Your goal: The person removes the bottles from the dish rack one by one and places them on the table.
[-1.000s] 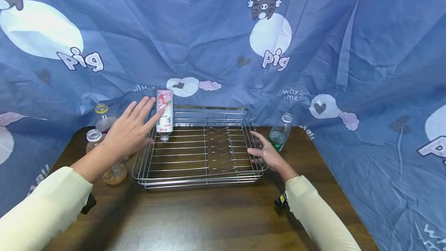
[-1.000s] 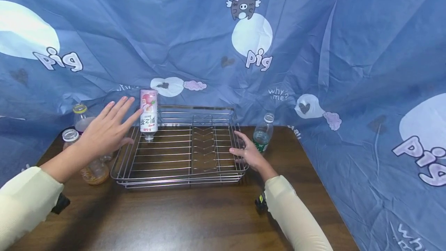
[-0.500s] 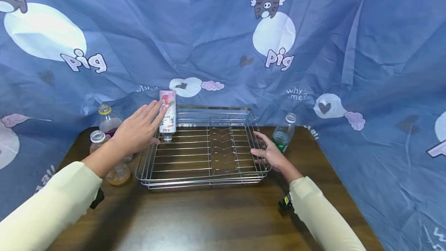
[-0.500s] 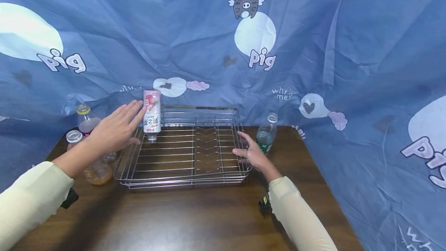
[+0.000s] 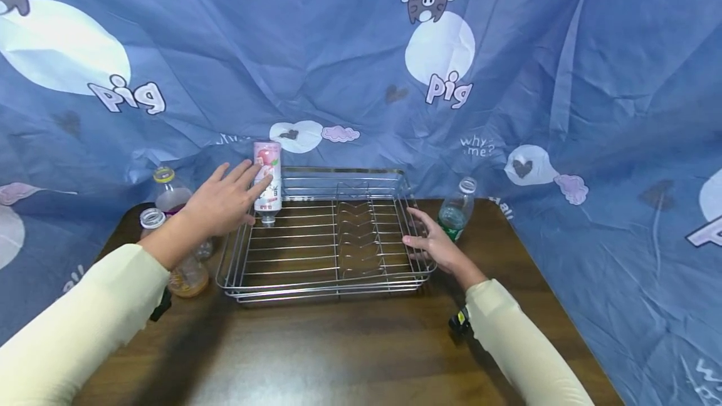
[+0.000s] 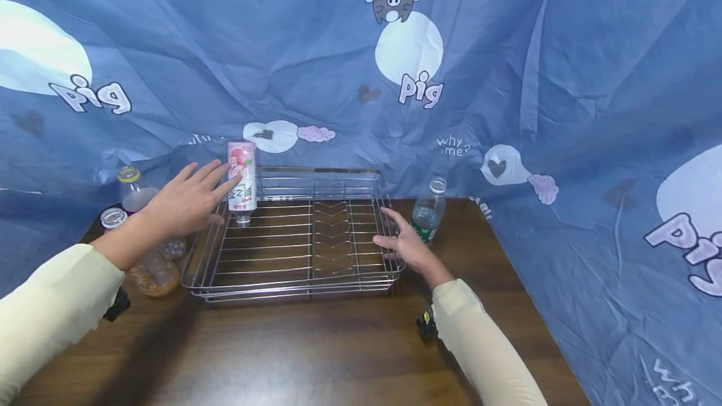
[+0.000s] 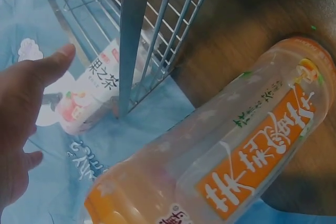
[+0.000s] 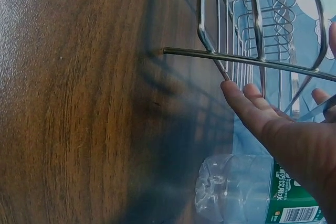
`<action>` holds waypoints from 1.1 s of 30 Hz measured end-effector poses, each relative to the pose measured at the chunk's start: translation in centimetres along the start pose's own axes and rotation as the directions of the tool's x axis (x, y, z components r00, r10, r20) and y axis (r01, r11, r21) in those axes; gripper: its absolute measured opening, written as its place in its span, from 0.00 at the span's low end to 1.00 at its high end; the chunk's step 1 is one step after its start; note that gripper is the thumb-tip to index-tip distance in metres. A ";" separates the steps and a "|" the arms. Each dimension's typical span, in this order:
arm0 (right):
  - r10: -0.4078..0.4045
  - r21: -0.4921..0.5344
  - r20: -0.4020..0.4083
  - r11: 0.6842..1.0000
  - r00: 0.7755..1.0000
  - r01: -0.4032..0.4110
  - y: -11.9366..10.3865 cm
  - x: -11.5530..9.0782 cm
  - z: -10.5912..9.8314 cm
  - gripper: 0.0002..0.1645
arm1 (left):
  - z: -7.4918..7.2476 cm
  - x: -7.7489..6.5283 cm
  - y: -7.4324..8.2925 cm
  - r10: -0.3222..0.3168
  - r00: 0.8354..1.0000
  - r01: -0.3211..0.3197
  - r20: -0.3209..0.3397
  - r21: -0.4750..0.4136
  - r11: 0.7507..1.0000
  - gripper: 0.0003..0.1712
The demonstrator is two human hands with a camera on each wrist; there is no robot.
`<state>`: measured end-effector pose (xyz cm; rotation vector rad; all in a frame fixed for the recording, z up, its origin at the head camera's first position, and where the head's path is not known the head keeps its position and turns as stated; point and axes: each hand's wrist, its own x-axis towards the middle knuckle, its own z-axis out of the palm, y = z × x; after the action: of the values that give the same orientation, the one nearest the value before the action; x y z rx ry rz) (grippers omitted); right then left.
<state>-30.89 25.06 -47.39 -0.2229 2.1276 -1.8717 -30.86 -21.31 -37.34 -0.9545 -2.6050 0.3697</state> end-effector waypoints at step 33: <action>0.001 0.016 0.008 1.000 1.000 -0.001 0.1 0.0 -0.2 0.50 | 2.0 2.2 -0.6 0.075 0.986 -0.082 0.147 0.042 0.996 0.48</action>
<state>-30.93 25.27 -47.51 -0.2254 2.1066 -1.8839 -33.60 -20.53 -38.48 -1.0534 -2.6798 0.5385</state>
